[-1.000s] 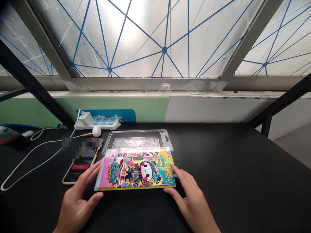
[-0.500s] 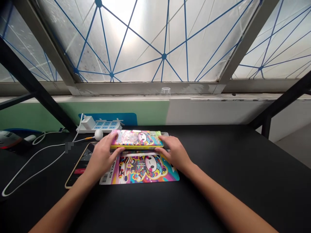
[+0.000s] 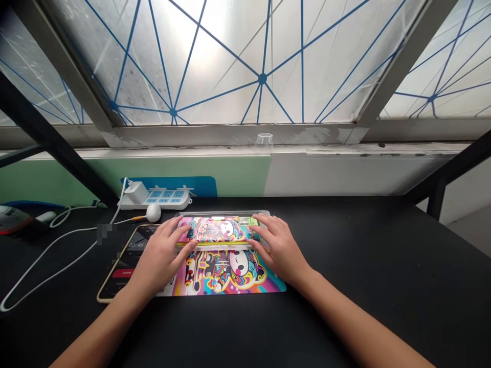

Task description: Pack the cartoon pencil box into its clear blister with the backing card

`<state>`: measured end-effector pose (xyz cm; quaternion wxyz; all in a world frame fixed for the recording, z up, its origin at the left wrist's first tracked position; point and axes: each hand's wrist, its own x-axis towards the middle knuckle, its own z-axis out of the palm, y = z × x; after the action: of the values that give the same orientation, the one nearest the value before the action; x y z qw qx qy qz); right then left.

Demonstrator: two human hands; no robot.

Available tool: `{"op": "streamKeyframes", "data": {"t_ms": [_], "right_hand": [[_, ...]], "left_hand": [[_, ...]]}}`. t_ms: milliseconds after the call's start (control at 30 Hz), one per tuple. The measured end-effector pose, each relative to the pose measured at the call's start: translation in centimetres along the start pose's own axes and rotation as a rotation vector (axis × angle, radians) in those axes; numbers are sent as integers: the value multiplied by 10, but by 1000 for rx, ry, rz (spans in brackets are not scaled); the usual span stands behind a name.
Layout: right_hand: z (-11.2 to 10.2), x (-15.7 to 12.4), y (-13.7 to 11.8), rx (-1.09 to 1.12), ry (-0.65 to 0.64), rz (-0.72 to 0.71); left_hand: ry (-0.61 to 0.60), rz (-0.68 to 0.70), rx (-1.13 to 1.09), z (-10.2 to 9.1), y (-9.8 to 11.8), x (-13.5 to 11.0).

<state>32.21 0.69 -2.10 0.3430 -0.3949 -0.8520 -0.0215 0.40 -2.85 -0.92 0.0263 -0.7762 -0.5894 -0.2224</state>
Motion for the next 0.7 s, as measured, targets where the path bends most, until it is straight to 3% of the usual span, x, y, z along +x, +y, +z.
{"op": "streamKeyframes", "data": {"t_ms": [133, 233, 367, 433, 700], "right_hand": [[-2, -4, -28, 77, 5, -224], [3, -8, -54, 164, -187, -354], [8, -8, -74, 238, -555, -249], [6, -7, -75, 260, -659, -183], [0, -12, -69, 284, -643, -126]], "left_hand": [[42, 110, 22, 1, 15, 3], [1, 161, 31, 3, 30, 10], [-121, 143, 33, 12, 47, 24], [-169, 105, 41, 18, 51, 32], [-184, 37, 67, 37, 46, 45]]}}
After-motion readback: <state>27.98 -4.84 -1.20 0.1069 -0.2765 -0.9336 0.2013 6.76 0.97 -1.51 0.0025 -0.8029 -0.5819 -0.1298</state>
